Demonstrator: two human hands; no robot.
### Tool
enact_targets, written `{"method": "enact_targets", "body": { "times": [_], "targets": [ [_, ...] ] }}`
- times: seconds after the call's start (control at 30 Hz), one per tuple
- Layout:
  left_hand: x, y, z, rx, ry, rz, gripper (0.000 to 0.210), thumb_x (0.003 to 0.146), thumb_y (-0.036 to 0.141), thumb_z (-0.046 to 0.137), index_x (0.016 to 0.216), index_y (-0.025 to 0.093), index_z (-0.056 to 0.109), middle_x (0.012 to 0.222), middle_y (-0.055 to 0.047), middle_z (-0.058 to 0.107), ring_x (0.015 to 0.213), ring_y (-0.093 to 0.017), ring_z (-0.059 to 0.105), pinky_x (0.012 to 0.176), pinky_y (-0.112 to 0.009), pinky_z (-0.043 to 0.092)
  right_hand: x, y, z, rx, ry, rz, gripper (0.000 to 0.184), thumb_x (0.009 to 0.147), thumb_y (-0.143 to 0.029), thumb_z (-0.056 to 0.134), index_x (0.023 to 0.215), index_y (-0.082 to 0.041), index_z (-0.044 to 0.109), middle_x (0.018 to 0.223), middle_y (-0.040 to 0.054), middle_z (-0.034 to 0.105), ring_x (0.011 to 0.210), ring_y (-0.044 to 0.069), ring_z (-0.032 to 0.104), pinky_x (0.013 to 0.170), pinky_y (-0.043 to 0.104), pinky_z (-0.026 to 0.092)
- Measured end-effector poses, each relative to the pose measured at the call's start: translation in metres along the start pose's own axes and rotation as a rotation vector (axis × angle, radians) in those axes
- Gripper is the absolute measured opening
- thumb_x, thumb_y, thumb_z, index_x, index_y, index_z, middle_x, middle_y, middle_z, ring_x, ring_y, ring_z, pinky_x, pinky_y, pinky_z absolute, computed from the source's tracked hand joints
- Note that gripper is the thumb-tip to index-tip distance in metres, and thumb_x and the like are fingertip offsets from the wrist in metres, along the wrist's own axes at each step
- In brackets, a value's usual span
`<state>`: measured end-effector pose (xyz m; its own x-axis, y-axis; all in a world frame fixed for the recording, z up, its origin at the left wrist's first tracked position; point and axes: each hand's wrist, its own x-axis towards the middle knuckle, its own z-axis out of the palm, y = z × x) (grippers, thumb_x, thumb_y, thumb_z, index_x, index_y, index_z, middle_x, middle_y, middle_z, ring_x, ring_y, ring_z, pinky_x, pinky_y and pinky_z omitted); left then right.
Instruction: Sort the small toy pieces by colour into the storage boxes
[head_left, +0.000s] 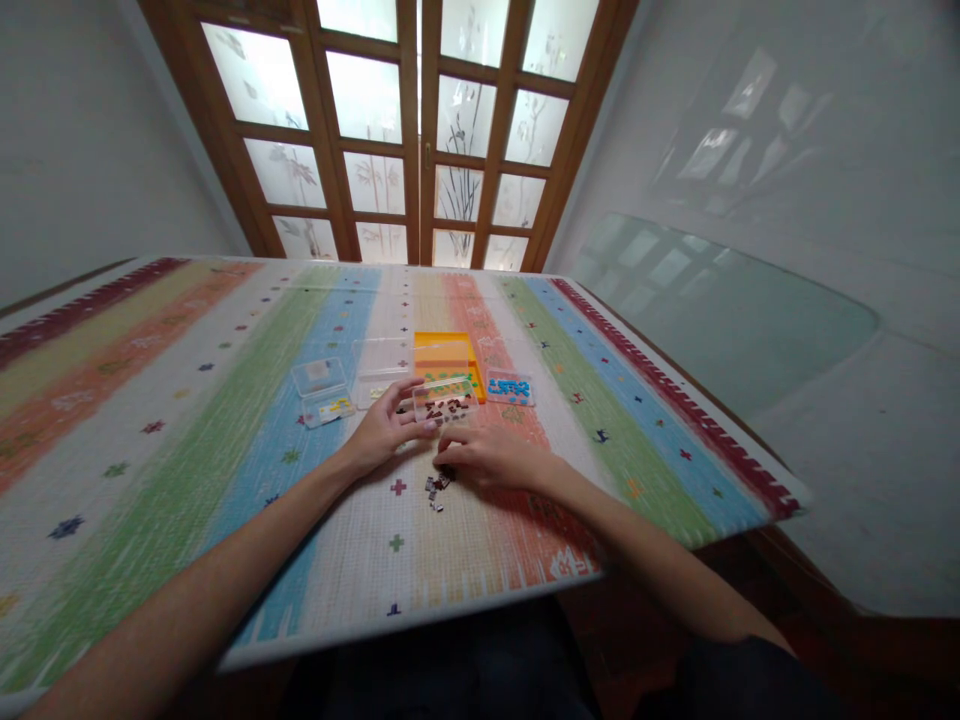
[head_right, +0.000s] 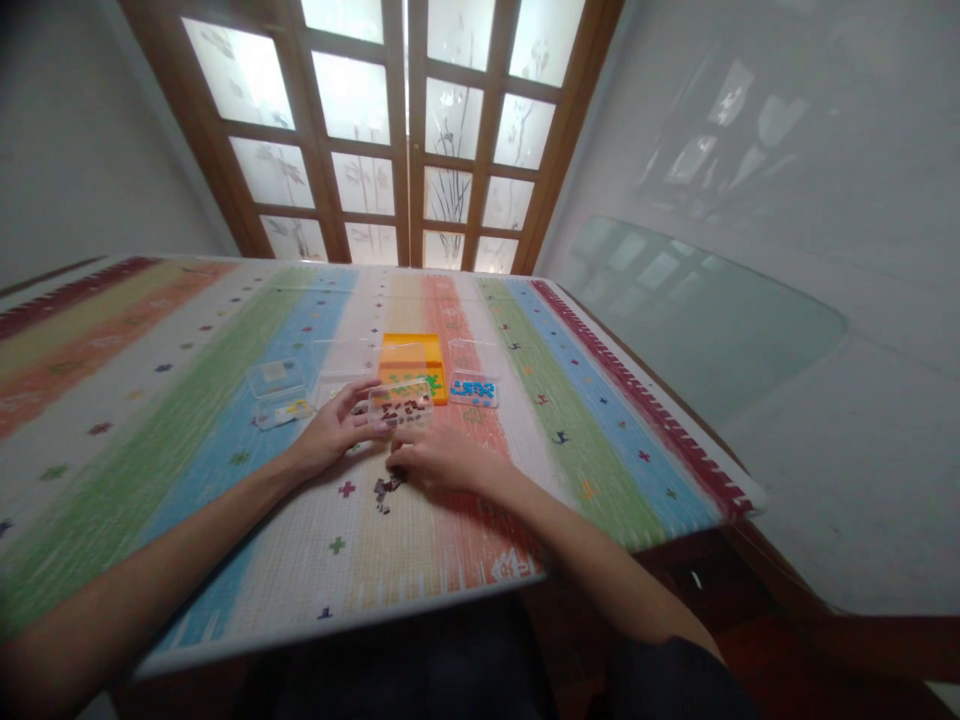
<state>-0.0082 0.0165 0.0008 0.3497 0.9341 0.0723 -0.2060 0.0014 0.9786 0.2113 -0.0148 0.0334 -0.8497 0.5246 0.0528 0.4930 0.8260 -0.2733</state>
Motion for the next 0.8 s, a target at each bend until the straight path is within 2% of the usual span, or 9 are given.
{"method": "enact_targets", "body": {
  "times": [0.4, 0.5, 0.6, 0.7, 0.8],
  "targets": [
    [-0.0025, 0.0011, 0.0033, -0.029, 0.03, -0.017, 0.068, 0.067, 0.021, 0.091, 0.127, 0.022, 0.061, 0.142, -0.013, 0.061, 0.104, -0.027, 0.075, 0.092, -0.041, 0.061, -0.0035, 0.002, 0.0083, -0.058, 0.049, 0.025, 0.028, 0.09, -0.006, 0.055, 0.108, -0.018, 0.073, 0.111, 0.0098, 0.07, 0.088, 0.017, 0.059, 0.075, 0.028, 0.044],
    [-0.0001, -0.0016, -0.0007, -0.042, 0.047, -0.071, 0.068, 0.069, 0.026, 0.091, 0.129, 0.019, 0.061, 0.118, -0.012, 0.074, 0.092, -0.026, 0.077, 0.083, -0.039, 0.062, -0.0037, 0.0004, 0.0065, -0.073, 0.042, 0.047, 0.027, 0.091, -0.006, 0.054, 0.105, -0.019, 0.072, 0.11, 0.0085, 0.07, 0.086, 0.017, 0.058, 0.074, 0.027, 0.043],
    [0.0015, -0.0032, -0.003, -0.024, 0.034, -0.113, 0.073, 0.067, 0.028, 0.092, 0.132, 0.015, 0.059, 0.099, -0.01, 0.078, 0.086, -0.025, 0.077, 0.082, -0.04, 0.062, -0.0044, 0.0005, 0.0065, -0.08, 0.038, 0.054, 0.027, 0.09, -0.005, 0.053, 0.106, -0.018, 0.071, 0.11, 0.0084, 0.069, 0.086, 0.016, 0.058, 0.073, 0.027, 0.042],
    [0.0006, -0.0022, -0.0012, -0.011, 0.034, -0.094, 0.075, 0.063, 0.023, 0.094, 0.129, 0.017, 0.06, 0.105, -0.01, 0.078, 0.096, -0.027, 0.077, 0.092, -0.044, 0.061, -0.0061, 0.0018, 0.0081, -0.074, 0.035, 0.055, 0.029, 0.09, -0.004, 0.054, 0.109, -0.017, 0.07, 0.115, 0.01, 0.068, 0.088, 0.016, 0.059, 0.073, 0.027, 0.043],
    [-0.0016, 0.0, 0.002, 0.005, 0.035, -0.038, 0.074, 0.061, 0.02, 0.094, 0.128, 0.02, 0.061, 0.123, -0.011, 0.072, 0.106, -0.03, 0.075, 0.1, -0.049, 0.058, -0.0084, 0.0019, 0.0081, -0.075, 0.035, 0.054, 0.026, 0.092, -0.007, 0.053, 0.112, -0.017, 0.068, 0.118, 0.0107, 0.067, 0.09, 0.017, 0.06, 0.074, 0.027, 0.044]
  ]
}}
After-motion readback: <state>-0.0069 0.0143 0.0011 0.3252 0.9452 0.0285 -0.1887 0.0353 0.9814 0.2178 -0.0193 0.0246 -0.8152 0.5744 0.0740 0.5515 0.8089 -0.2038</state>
